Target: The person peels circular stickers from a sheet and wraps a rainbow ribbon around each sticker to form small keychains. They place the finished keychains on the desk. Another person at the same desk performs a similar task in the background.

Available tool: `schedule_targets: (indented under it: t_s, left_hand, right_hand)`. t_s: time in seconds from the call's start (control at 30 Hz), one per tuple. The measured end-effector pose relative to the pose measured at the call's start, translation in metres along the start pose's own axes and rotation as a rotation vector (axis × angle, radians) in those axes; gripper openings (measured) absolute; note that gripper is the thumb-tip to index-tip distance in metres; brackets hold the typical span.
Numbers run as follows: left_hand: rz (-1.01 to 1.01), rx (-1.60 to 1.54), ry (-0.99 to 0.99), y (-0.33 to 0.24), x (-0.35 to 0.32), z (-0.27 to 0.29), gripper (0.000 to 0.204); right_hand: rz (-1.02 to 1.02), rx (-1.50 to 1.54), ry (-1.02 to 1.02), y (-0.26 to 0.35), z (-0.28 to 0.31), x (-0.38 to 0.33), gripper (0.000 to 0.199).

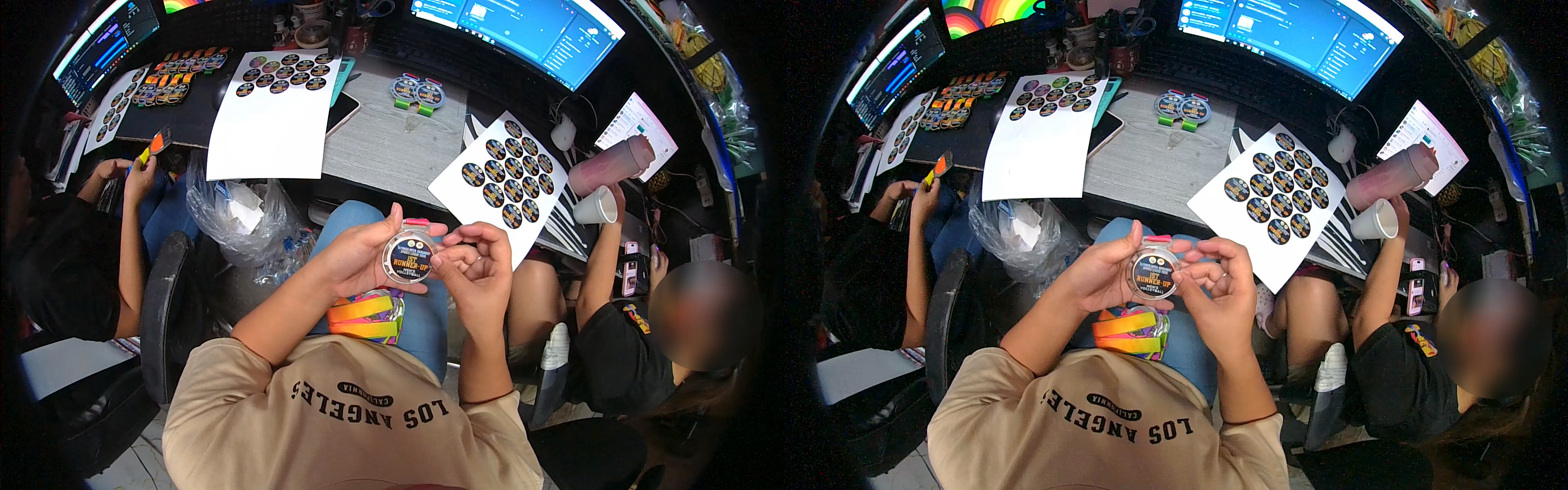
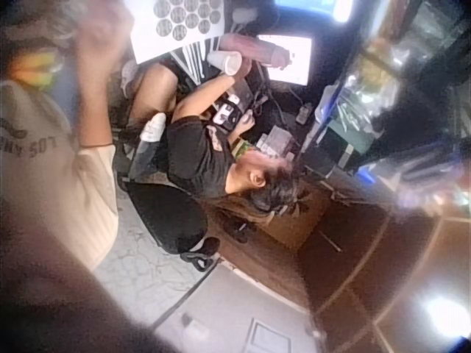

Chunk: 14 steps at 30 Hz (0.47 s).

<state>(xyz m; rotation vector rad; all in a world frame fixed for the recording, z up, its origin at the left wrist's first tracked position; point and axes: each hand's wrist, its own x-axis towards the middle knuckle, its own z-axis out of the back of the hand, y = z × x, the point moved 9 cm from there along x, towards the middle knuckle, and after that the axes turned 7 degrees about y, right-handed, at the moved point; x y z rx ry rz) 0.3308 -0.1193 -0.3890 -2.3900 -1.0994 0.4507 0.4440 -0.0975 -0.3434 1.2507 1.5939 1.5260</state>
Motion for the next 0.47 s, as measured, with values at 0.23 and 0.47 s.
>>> schedule_targets:
  t_s: [0.23,0.47]
  left_hand:
    - [-0.015,-0.012,-0.021,-0.0004,-0.0001,-0.002,0.068]
    - [-0.022,-0.009,-0.016,0.0007,-0.0006,-0.0025,0.067]
  right_hand:
    - [0.001,-0.01,-0.007,0.0007,-0.0004,-0.0009,0.045]
    - [-0.018,-0.05,-0.01,0.0024,-0.0025,-0.0034,0.048]
